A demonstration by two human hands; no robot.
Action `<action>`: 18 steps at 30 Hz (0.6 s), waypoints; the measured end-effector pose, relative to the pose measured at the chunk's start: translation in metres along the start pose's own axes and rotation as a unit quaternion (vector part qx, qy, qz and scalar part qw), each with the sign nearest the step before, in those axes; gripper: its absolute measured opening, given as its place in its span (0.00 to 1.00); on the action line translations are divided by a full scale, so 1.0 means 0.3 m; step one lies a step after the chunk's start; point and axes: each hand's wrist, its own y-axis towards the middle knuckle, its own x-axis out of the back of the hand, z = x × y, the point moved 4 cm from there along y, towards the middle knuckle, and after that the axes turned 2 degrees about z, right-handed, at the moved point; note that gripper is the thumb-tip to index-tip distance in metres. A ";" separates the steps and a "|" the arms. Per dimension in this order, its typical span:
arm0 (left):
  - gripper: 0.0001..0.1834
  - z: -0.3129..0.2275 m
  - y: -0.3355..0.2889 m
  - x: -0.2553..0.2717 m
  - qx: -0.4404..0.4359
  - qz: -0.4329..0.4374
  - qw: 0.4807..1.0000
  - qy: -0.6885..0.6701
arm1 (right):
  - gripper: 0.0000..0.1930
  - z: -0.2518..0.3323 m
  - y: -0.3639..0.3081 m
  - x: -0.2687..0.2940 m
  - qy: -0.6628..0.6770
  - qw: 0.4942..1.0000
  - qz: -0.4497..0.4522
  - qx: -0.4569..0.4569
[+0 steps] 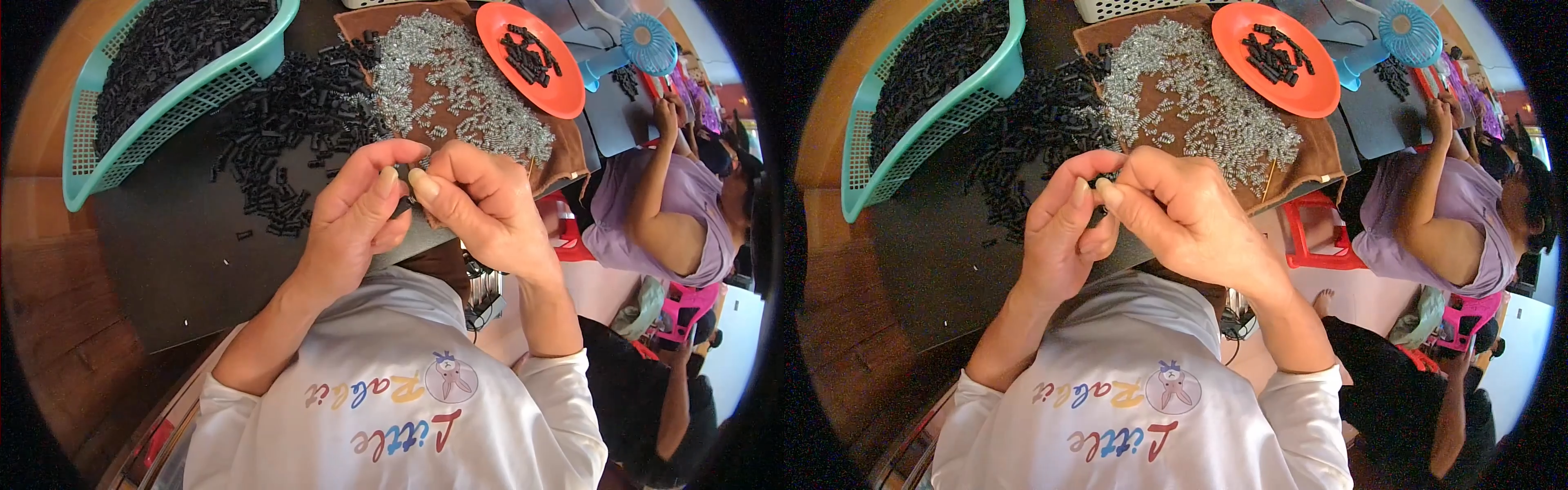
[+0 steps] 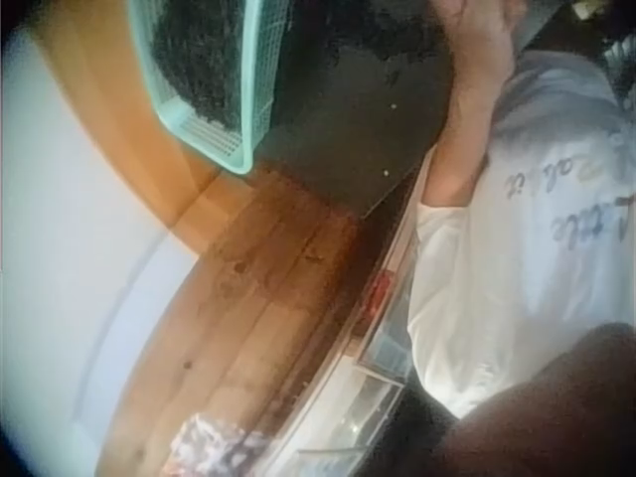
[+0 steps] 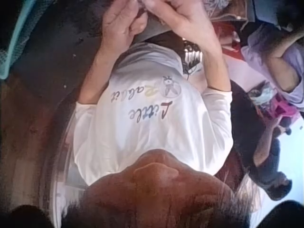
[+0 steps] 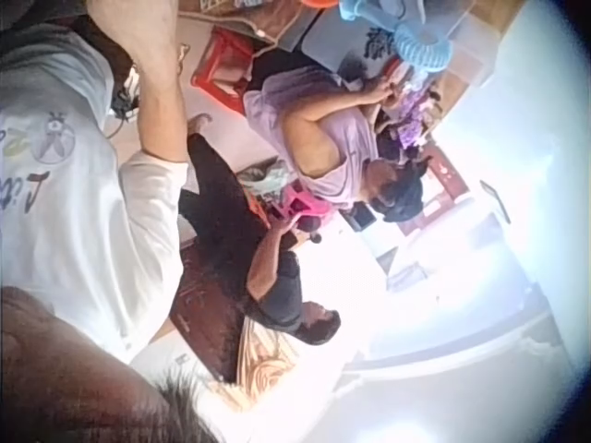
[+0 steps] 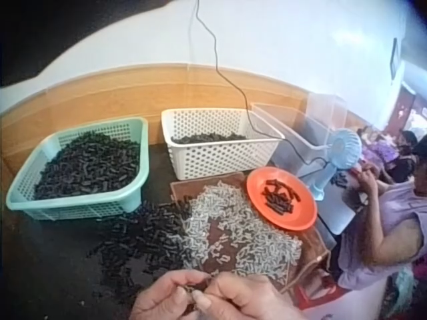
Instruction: The person assembles small black plastic components and silver metal pins by hand at a workbench.
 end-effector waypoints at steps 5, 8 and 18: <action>0.21 0.002 -0.003 0.009 0.000 0.022 0.999 -0.041 | 0.10 0.018 0.003 -0.003 0.010 1.000 0.020 0.009; 0.21 0.004 -0.006 0.008 -0.001 0.039 0.997 -0.064 | 0.09 0.024 0.003 -0.003 -0.005 0.999 0.027 0.030; 0.21 0.006 -0.014 0.007 0.003 0.014 1.000 -0.024 | 0.07 0.033 -0.001 -0.009 -0.115 0.988 0.019 0.099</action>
